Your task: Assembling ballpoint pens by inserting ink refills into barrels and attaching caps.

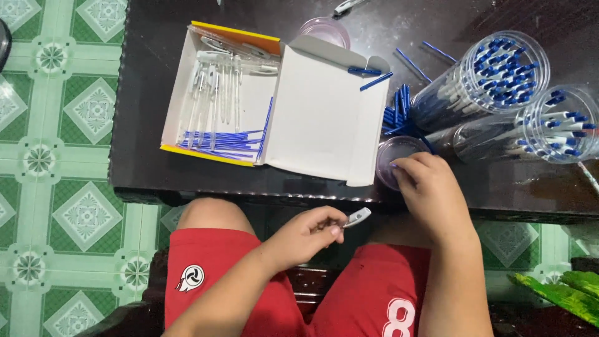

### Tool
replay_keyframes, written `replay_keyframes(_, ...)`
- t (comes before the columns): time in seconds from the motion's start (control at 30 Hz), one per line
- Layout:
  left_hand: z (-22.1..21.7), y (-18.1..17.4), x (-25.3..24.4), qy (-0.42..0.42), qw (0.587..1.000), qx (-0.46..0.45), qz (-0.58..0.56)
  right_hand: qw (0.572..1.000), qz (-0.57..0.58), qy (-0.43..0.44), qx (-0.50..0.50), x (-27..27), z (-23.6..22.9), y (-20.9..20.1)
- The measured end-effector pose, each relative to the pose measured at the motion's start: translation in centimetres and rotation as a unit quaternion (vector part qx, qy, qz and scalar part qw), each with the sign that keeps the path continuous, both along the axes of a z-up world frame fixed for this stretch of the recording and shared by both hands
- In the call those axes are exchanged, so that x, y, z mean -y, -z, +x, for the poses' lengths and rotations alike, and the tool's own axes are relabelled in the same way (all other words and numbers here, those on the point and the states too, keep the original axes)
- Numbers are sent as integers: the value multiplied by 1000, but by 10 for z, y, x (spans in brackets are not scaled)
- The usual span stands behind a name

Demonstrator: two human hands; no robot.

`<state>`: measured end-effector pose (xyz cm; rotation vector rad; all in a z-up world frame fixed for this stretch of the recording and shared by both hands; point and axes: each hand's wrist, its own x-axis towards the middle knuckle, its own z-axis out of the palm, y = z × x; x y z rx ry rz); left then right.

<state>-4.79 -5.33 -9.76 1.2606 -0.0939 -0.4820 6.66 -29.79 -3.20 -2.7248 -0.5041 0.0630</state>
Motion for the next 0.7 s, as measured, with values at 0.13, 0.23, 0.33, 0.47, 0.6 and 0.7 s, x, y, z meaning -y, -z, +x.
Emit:
replay_keyframes(0.13,8,2,2,11,1000,3,-10,1000,-25,-5,-11,-4,3,-3)
replay_keyframes(0.23,12,-14,-1,35,999,-4,6,998,-10,-5,59,2,1,-7)
replay_keyframes(0.33,15,-25,-3,59,998,6,31,988,-93,17,124,3,-10,-20)
replay_keyframes(0.47,16,-38,-4,115,987,-42,103,990,-109,81,-27,-9,-11,-18)
replay_keyframes(0.6,18,-41,-3,129,981,-43,137,987,-87,129,-45,-14,-1,-11)
replay_keyframes(0.7,17,-39,-2,130,981,-39,141,992,-76,101,10,-10,-4,-8)
